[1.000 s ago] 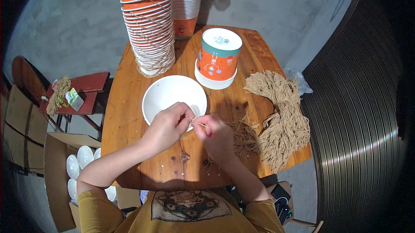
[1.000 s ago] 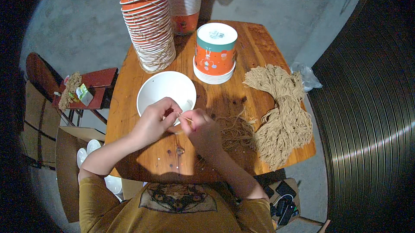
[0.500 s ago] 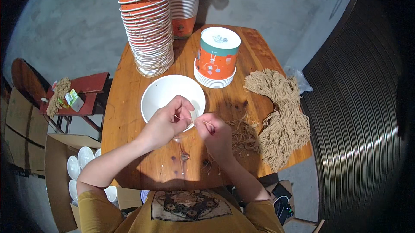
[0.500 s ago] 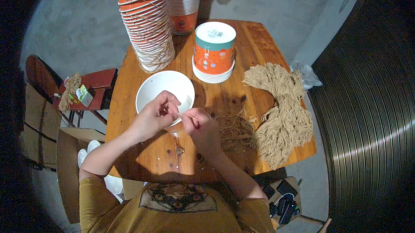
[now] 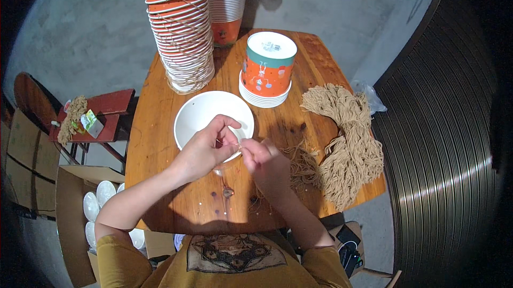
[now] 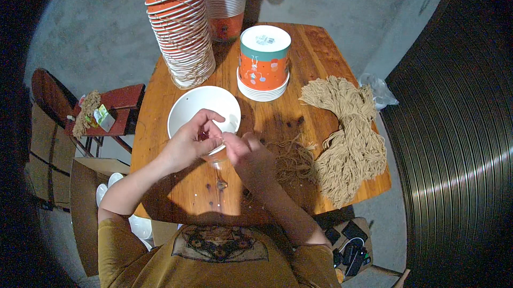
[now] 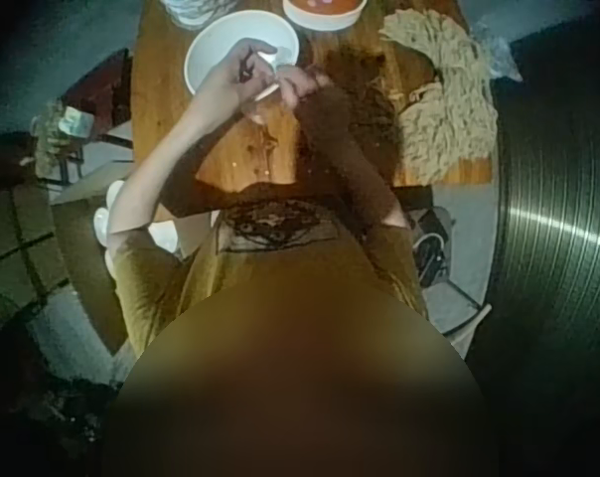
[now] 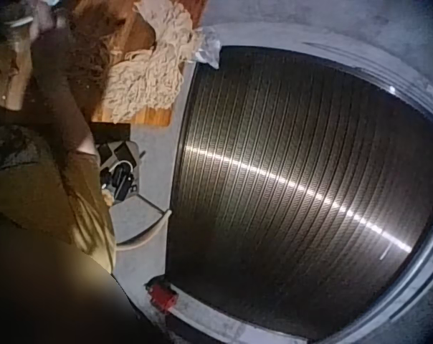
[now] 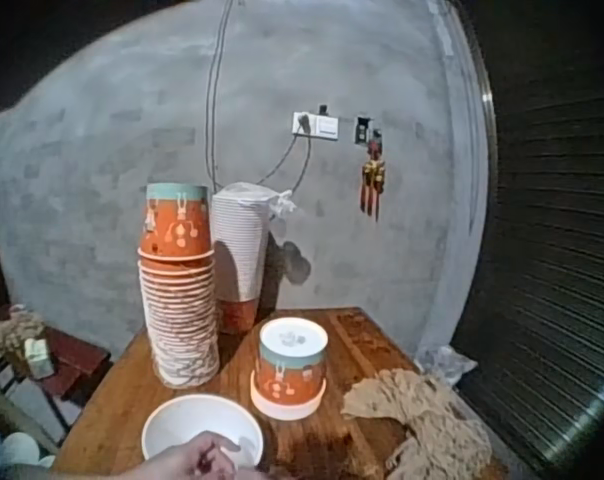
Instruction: The recorder is separating and tying individual fiber strands into bundles at a workspace.
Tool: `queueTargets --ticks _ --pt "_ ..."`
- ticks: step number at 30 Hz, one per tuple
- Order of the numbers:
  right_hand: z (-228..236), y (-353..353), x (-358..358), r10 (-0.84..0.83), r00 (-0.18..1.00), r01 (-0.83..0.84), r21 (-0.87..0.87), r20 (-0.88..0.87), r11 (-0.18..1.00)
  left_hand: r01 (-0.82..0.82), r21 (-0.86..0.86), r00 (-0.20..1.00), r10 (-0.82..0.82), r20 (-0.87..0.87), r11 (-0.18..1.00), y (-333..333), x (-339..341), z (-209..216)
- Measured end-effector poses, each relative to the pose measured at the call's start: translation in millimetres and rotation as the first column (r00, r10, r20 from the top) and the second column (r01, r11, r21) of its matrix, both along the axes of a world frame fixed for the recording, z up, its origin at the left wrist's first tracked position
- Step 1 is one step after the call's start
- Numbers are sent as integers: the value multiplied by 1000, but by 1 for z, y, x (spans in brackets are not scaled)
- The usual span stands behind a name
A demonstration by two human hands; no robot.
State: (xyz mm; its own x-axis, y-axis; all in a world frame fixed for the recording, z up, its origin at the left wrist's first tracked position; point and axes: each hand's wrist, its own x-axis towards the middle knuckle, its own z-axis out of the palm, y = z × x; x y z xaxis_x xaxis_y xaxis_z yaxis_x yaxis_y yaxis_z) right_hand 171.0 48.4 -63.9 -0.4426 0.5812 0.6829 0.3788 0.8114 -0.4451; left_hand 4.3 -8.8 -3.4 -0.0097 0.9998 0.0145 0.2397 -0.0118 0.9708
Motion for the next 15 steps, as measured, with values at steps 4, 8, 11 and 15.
queueTargets --ticks 4,8,11,15 --pt "1 2 0 22 1000 -21 92 -13 996 4 -24 1000 -4 -8 1000 1 -1 2" --pt "8 1 -1 89 993 -96 -90 -83 991 20 31 999 -19 -44 999 3 -5 -5" --pt "12 0 0 128 973 -183 -300 -194 936 16 -23 1000 -16 2 1000 2 -4 -1" --pt "12 -1 0 131 972 -193 -344 -196 919 23 -40 997 -20 71 999 4 -8 -4"
